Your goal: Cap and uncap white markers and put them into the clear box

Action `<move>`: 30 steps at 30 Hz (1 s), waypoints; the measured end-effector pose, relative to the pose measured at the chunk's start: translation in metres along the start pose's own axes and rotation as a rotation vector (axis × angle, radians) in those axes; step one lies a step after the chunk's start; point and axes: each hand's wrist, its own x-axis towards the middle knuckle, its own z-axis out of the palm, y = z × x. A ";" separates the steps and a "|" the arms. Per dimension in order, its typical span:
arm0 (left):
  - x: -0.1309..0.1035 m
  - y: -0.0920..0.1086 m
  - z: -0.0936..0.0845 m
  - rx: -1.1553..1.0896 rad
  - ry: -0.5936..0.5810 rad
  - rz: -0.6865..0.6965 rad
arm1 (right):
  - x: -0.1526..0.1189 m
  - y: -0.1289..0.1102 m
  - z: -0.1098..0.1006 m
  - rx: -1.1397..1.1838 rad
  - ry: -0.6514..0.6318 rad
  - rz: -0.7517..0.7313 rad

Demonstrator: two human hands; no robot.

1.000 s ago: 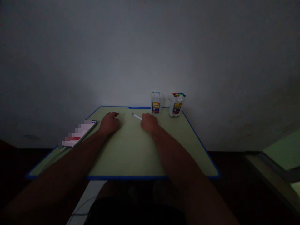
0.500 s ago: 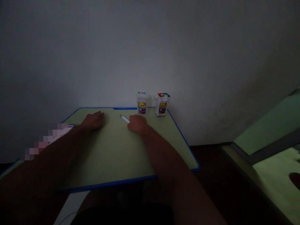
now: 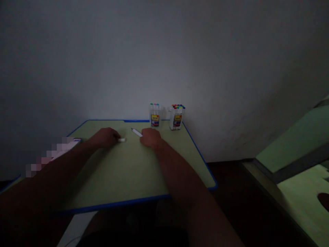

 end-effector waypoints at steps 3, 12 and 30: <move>-0.008 0.005 0.001 0.047 -0.024 0.039 | 0.000 0.000 0.000 -0.001 0.012 0.013; -0.043 0.036 0.009 -0.309 0.225 0.019 | 0.000 0.000 0.002 -0.009 0.041 0.034; -0.047 0.049 0.021 -0.276 0.083 0.321 | 0.002 0.011 -0.004 0.143 0.006 -0.023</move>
